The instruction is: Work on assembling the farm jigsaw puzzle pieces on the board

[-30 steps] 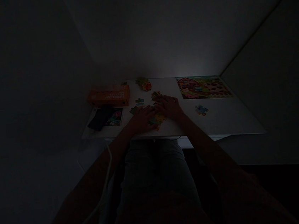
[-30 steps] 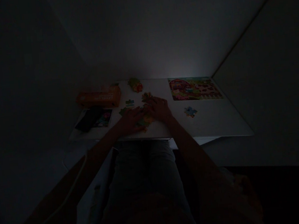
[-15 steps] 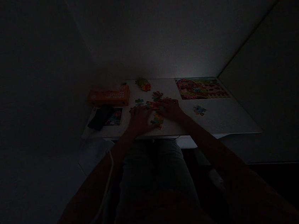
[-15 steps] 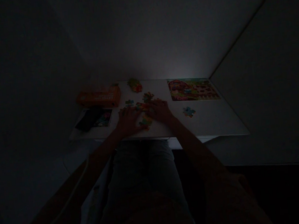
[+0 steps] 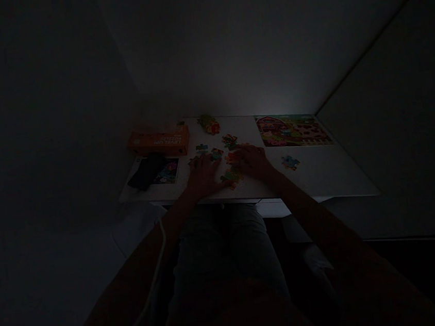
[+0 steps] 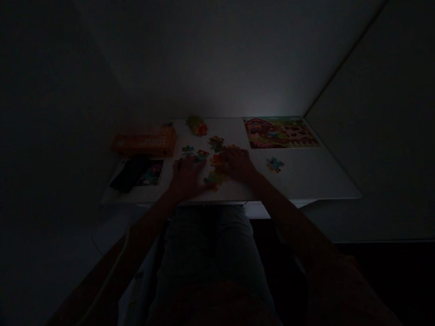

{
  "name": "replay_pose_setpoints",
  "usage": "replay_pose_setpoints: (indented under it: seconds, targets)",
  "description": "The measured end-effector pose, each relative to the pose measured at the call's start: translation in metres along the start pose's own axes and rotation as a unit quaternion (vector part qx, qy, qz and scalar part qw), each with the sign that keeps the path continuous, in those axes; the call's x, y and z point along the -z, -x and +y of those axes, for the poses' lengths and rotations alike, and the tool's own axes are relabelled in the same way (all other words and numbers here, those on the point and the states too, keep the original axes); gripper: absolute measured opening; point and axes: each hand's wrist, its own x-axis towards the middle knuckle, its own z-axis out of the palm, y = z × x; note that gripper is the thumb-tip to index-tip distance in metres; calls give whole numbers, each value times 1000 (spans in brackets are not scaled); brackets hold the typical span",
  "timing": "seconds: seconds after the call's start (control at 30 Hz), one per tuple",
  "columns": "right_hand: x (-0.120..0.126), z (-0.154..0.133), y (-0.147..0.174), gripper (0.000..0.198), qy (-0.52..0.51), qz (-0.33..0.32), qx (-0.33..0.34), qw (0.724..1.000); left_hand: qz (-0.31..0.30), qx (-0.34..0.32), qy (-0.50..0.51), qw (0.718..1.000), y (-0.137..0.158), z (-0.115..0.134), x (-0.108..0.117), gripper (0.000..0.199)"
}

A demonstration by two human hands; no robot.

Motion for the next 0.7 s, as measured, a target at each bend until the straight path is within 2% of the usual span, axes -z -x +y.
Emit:
replay_pose_setpoints:
  seconds: [0.2,0.37,0.5,0.7]
  targets:
    - [2,-9,-41,62,10,-21,-33,999,-13,-12,-3,1000,1,0,0,94]
    - [-4,-10,-67,63,23,-34,-21,999,4,-14,18,1000,0,-3,-2,96]
    - [-7,-10,-74,69,51,-27,-36,998,7,-35,31,999,-1,-3,-3,94]
    - [-5,-6,-68,71,77,-16,-42,996,7,-26,25,999,-2,-5,-4,89]
